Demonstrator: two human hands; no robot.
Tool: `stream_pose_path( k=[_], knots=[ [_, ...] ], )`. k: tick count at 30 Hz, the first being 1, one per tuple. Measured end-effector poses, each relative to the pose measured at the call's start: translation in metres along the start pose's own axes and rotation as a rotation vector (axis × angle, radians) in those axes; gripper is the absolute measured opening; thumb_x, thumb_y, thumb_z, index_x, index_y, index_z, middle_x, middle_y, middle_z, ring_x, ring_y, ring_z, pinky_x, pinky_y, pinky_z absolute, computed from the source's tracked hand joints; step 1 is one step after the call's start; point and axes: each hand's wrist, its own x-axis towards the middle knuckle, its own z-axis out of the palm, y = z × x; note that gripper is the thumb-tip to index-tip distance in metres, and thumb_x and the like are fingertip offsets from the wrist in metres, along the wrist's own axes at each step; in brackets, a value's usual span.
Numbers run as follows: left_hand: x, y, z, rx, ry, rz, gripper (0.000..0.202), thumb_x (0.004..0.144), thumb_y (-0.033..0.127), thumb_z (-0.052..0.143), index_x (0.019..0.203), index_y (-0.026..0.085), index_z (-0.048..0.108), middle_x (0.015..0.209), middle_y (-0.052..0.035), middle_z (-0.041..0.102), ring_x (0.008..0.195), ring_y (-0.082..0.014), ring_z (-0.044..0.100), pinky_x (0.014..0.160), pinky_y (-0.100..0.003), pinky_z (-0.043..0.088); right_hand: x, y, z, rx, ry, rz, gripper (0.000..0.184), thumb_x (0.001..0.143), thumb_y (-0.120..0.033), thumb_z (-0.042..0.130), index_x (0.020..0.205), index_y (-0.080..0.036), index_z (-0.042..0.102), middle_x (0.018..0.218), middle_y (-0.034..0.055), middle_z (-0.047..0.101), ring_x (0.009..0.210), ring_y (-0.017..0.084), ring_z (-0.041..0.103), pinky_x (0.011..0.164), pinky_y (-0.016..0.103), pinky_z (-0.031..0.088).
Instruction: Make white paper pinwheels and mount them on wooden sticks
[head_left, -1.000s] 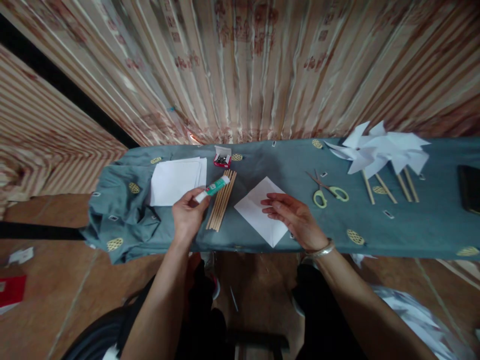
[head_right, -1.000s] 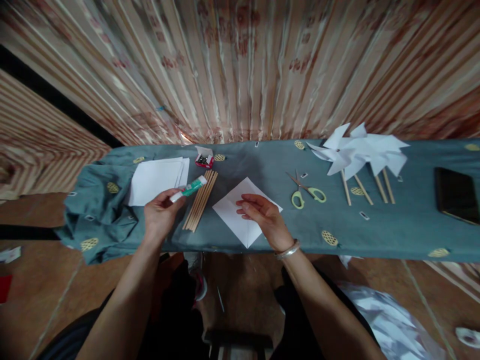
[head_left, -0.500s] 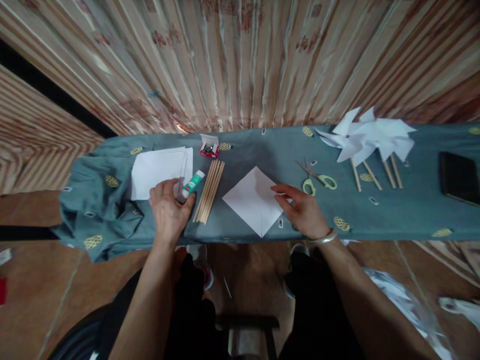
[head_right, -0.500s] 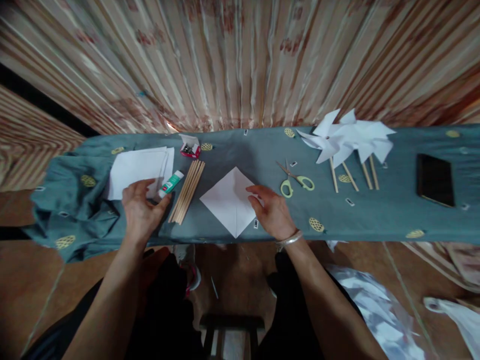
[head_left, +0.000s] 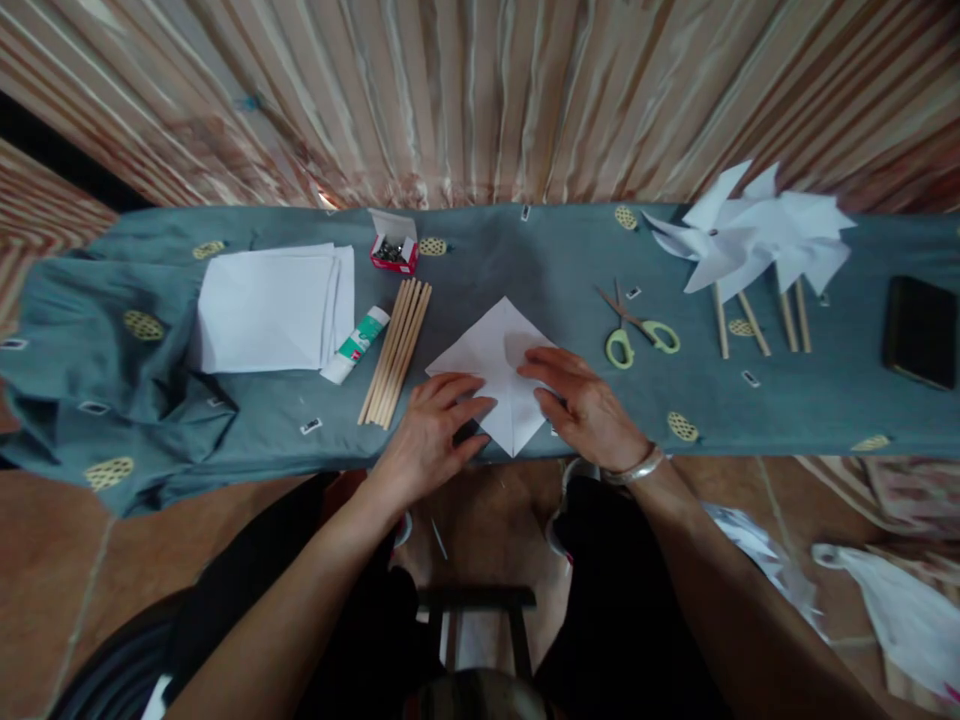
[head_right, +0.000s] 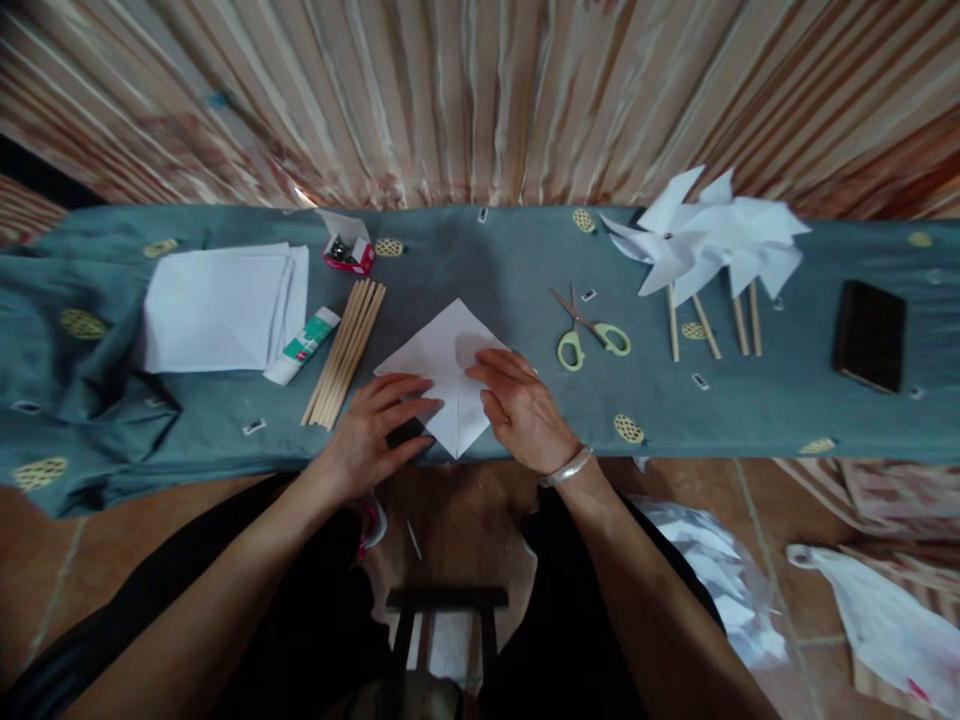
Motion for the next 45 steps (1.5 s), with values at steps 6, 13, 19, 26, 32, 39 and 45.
stream_pose_path(
  k=[6, 13, 19, 26, 32, 39, 45],
  knots=[
    [0.001, -0.002, 0.000, 0.042, -0.003, 0.029, 0.025, 0.087, 0.028, 0.064, 0.111, 0.023, 0.069, 0.124, -0.0091, 0.064, 0.120, -0.0290, 0.053, 0.100, -0.047, 0.043, 0.002, 0.000, -0.002, 0.003, 0.004, -0.002, 0.035, 0.090, -0.017, 0.044, 0.117, -0.019, 0.066, 0.128, 0.0122, 0.062, 0.126, 0.026, 0.054, 0.107, 0.052, 0.043],
    [0.002, -0.006, 0.000, 0.110, 0.049, 0.115, 0.024, 0.090, 0.033, 0.060, 0.107, 0.020, 0.070, 0.118, -0.0100, 0.068, 0.114, -0.0275, 0.058, 0.096, -0.045, 0.047, 0.003, 0.002, -0.005, 0.008, -0.013, 0.007, 0.033, 0.089, -0.015, 0.047, 0.115, -0.018, 0.066, 0.129, 0.0125, 0.063, 0.126, 0.027, 0.054, 0.109, 0.051, 0.043],
    [0.005, -0.006, -0.004, 0.105, 0.067, 0.161, 0.024, 0.093, 0.030, 0.056, 0.105, 0.015, 0.071, 0.114, -0.0116, 0.069, 0.111, -0.0257, 0.060, 0.093, -0.044, 0.050, 0.003, 0.001, -0.007, 0.024, -0.013, 0.004, 0.030, 0.086, -0.013, 0.051, 0.110, -0.018, 0.068, 0.126, 0.0130, 0.063, 0.125, 0.028, 0.055, 0.108, 0.052, 0.044],
    [0.005, -0.005, 0.001, 0.095, 0.090, 0.100, 0.019, 0.093, 0.026, 0.057, 0.101, 0.019, 0.072, 0.114, -0.0101, 0.069, 0.109, -0.0247, 0.059, 0.091, -0.044, 0.050, 0.004, -0.002, -0.008, 0.021, -0.040, 0.007, 0.022, 0.082, -0.022, 0.063, 0.103, -0.019, 0.068, 0.128, 0.0138, 0.062, 0.128, 0.030, 0.053, 0.107, 0.053, 0.043],
    [0.009, -0.001, 0.002, 0.062, 0.105, 0.028, 0.018, 0.093, 0.025, 0.056, 0.098, 0.017, 0.072, 0.108, -0.0090, 0.070, 0.105, -0.0238, 0.060, 0.089, -0.043, 0.049, 0.007, -0.009, -0.001, 0.085, -0.004, 0.050, 0.017, 0.080, -0.031, 0.070, 0.094, -0.020, 0.070, 0.132, 0.0139, 0.060, 0.129, 0.030, 0.052, 0.107, 0.053, 0.042],
    [0.015, 0.005, 0.000, 0.070, 0.078, -0.026, 0.020, 0.094, 0.026, 0.054, 0.096, 0.017, 0.072, 0.105, -0.0083, 0.071, 0.101, -0.0238, 0.060, 0.087, -0.043, 0.048, 0.009, -0.016, 0.015, 0.116, 0.110, 0.119, 0.005, 0.080, -0.024, 0.068, 0.078, -0.021, 0.070, 0.132, 0.0105, 0.061, 0.129, 0.030, 0.052, 0.108, 0.052, 0.041],
    [0.014, 0.007, -0.001, 0.077, 0.085, -0.026, 0.025, 0.094, 0.029, 0.054, 0.110, 0.017, 0.068, 0.105, -0.0087, 0.071, 0.101, -0.0242, 0.060, 0.087, -0.042, 0.048, 0.010, -0.020, 0.023, 0.067, 0.188, 0.160, 0.008, 0.080, -0.021, 0.065, 0.072, -0.021, 0.067, 0.134, 0.0089, 0.060, 0.132, 0.030, 0.048, 0.111, 0.053, 0.038]
  ],
)
